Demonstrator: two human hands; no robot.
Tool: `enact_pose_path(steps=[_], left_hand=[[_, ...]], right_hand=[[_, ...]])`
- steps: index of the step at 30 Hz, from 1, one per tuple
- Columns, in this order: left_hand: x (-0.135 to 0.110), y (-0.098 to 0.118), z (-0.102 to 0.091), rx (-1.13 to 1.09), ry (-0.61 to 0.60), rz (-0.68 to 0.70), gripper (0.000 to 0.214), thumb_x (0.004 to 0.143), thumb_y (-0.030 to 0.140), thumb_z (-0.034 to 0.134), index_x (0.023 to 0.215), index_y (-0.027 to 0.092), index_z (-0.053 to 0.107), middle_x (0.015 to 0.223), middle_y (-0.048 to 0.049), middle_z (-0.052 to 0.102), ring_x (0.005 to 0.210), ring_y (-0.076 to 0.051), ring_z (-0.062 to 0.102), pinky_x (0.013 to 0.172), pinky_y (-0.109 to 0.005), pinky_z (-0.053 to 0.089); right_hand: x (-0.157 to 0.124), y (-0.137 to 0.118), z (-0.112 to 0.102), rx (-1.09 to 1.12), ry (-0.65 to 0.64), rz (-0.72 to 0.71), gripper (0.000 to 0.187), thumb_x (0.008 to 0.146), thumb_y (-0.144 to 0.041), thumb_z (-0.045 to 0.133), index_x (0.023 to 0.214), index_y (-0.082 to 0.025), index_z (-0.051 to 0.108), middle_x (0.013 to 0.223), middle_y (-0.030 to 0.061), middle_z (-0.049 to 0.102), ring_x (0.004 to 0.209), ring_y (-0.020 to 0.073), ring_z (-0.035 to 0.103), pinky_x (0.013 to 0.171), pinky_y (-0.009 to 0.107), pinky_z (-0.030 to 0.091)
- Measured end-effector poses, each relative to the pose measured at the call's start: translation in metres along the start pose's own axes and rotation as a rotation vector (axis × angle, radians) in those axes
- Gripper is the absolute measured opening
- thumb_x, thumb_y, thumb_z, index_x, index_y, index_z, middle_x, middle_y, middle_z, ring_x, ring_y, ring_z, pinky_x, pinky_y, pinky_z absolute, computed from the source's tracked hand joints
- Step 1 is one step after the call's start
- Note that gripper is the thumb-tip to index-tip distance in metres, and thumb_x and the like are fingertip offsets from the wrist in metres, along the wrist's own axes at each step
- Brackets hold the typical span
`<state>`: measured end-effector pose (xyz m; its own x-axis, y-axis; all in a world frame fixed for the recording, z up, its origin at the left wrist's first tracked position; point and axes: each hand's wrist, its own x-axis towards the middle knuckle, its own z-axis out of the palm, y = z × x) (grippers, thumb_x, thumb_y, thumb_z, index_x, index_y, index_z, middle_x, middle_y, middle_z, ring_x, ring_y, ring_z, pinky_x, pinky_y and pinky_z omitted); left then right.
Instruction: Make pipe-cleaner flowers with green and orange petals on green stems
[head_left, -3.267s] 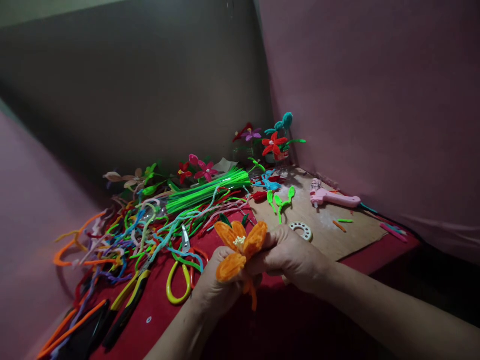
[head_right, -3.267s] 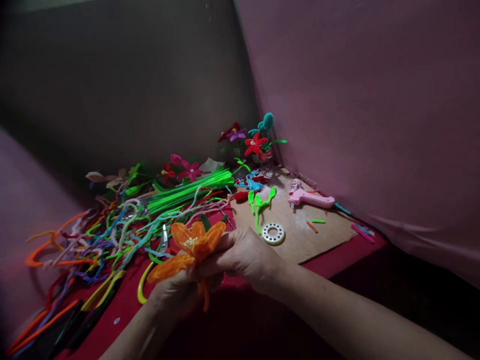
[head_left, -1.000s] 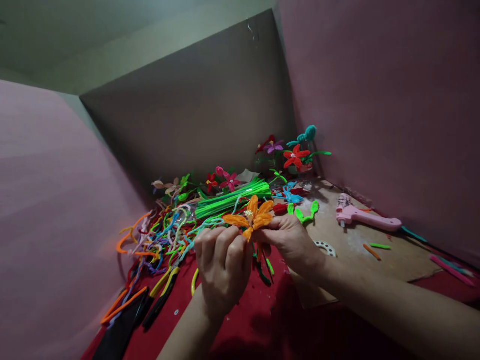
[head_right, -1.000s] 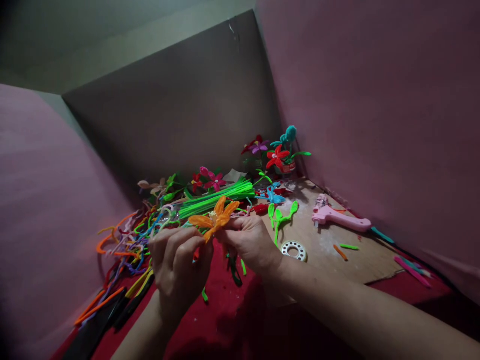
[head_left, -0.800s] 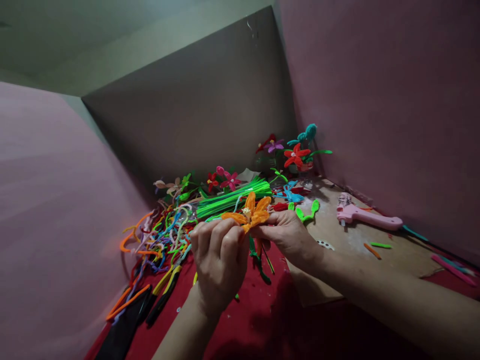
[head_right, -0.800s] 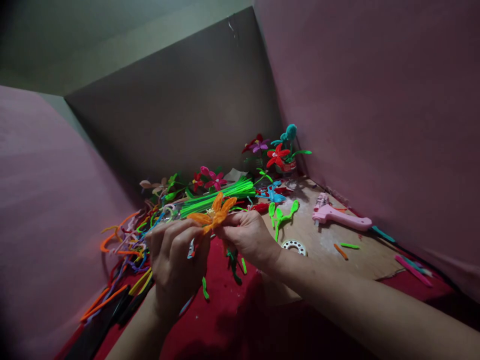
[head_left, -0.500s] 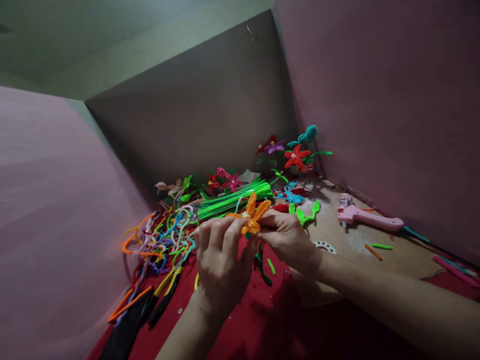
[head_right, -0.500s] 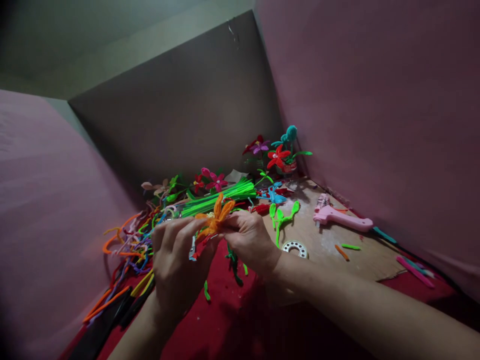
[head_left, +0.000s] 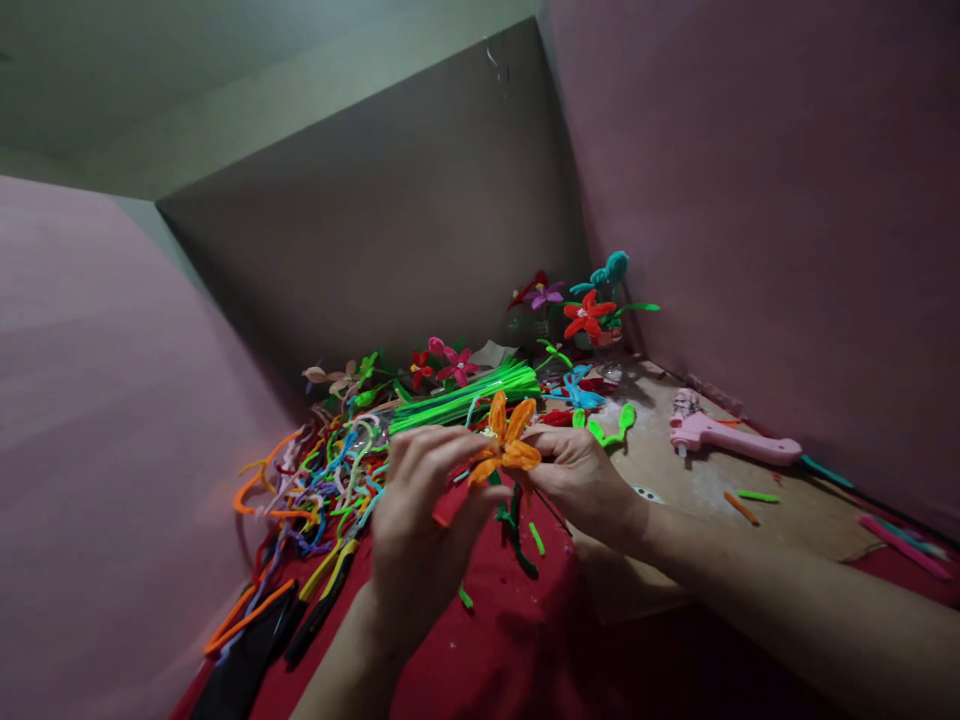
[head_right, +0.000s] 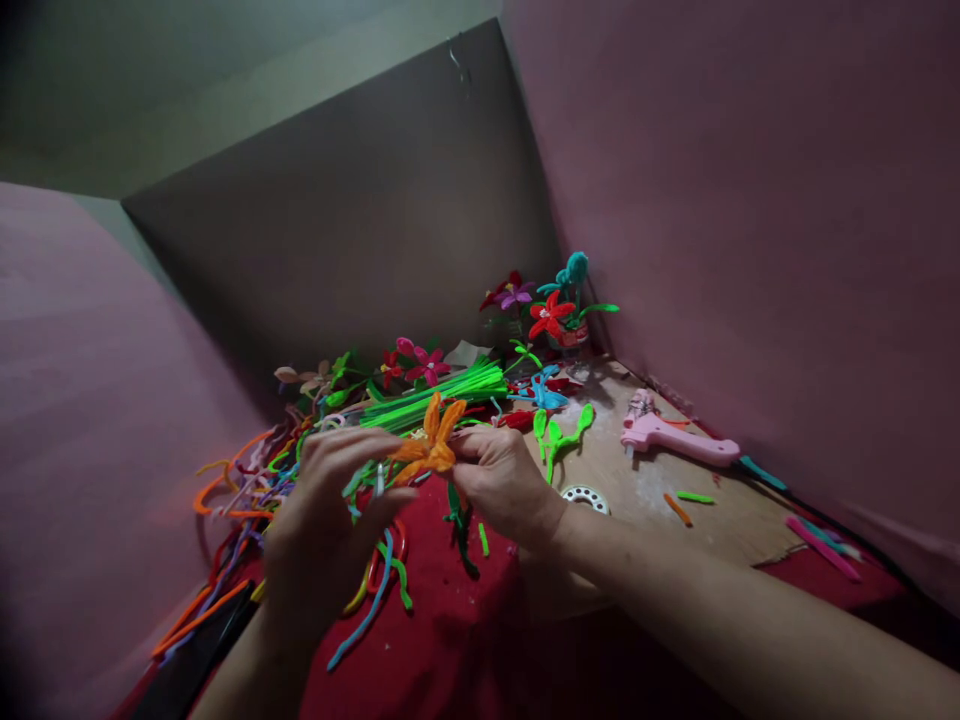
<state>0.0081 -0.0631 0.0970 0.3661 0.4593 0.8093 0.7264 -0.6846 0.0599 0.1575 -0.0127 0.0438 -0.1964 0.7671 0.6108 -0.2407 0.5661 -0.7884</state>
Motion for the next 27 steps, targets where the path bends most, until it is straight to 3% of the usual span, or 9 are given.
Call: enact_pose_path(steps=[3,5,9,14,17,20,23,25,27], left_hand=[[0.007,-0.007,-0.015,-0.146,0.080,-0.440,0.018,0.079,0.028,0.058,0.095,0.021,0.060,0.089,-0.0027,0.063,0.081,-0.016,0.057,0.073,-0.028,0.045],[0.013,-0.013,-0.018,-0.243,-0.013,-0.638,0.019,0.077,0.034,0.059,0.089,0.019,0.062,0.078,-0.0012,0.063,0.069,-0.013,0.056,0.061,-0.024,0.045],[0.018,-0.019,-0.012,-0.469,-0.366,-0.804,0.028,0.076,0.041,0.056,0.066,0.015,0.061,0.055,0.0014,0.052,0.050,-0.010,0.045,0.048,-0.022,0.037],[0.009,-0.017,-0.004,-0.860,-0.414,-0.894,0.032,0.077,0.035,0.056,0.052,0.014,0.054,0.048,0.0009,0.045,0.046,-0.008,0.040,0.046,-0.023,0.035],[0.007,-0.020,-0.009,-0.843,-0.389,-0.837,0.032,0.080,0.036,0.052,0.058,0.014,0.061,0.053,-0.0031,0.054,0.050,-0.011,0.049,0.050,-0.025,0.041],[0.012,-0.025,-0.013,-0.614,-0.227,-0.684,0.017,0.080,0.030,0.056,0.086,0.017,0.066,0.069,-0.0036,0.062,0.063,-0.013,0.057,0.058,-0.025,0.046],[0.019,-0.028,-0.010,-0.378,-0.223,-0.358,0.029,0.077,0.020,0.061,0.106,0.023,0.061,0.091,-0.0052,0.063,0.082,-0.015,0.059,0.069,-0.027,0.049],[0.022,-0.027,-0.005,-0.182,-0.247,-0.097,0.028,0.077,0.017,0.059,0.104,0.023,0.062,0.099,-0.0062,0.062,0.090,-0.016,0.057,0.074,-0.029,0.048],[0.021,-0.026,0.000,-0.014,-0.203,0.085,0.020,0.078,0.015,0.059,0.096,0.021,0.064,0.094,-0.0061,0.063,0.086,-0.016,0.057,0.072,-0.029,0.047]], right_hand=[[0.000,0.001,-0.002,0.095,-0.030,0.043,0.010,0.072,-0.024,0.064,0.067,-0.016,0.070,0.073,0.0019,0.064,0.069,0.0130,0.057,0.071,0.028,0.046],[0.001,-0.001,-0.003,0.141,-0.044,0.074,0.013,0.070,-0.027,0.066,0.063,-0.016,0.068,0.069,0.0013,0.062,0.067,0.0126,0.055,0.068,0.028,0.045],[0.000,-0.005,-0.005,0.181,-0.064,0.116,0.022,0.069,-0.028,0.067,0.051,-0.016,0.061,0.054,-0.0032,0.048,0.053,0.0085,0.044,0.057,0.025,0.043],[-0.002,-0.005,-0.008,0.207,-0.087,0.109,0.021,0.068,-0.026,0.066,0.051,-0.016,0.059,0.055,-0.0030,0.047,0.053,0.0078,0.041,0.051,0.022,0.038],[-0.002,-0.005,-0.010,0.262,-0.108,0.156,0.018,0.067,-0.022,0.065,0.051,-0.015,0.058,0.057,-0.0032,0.048,0.054,0.0074,0.042,0.052,0.022,0.037],[-0.003,-0.004,-0.010,0.333,-0.165,0.266,0.018,0.065,-0.020,0.064,0.050,-0.014,0.057,0.052,-0.0043,0.046,0.048,0.0060,0.038,0.046,0.021,0.034],[-0.005,-0.003,-0.010,0.392,-0.233,0.309,0.015,0.064,-0.019,0.065,0.052,-0.014,0.057,0.048,-0.0056,0.045,0.043,0.0048,0.036,0.042,0.019,0.031],[-0.006,-0.002,-0.010,0.417,-0.251,0.298,0.012,0.064,-0.018,0.065,0.055,-0.014,0.058,0.051,-0.0050,0.048,0.045,0.0052,0.039,0.043,0.020,0.033],[-0.007,-0.001,-0.009,0.415,-0.234,0.285,0.010,0.065,-0.018,0.066,0.058,-0.014,0.060,0.054,-0.0044,0.050,0.048,0.0057,0.041,0.046,0.020,0.035]])
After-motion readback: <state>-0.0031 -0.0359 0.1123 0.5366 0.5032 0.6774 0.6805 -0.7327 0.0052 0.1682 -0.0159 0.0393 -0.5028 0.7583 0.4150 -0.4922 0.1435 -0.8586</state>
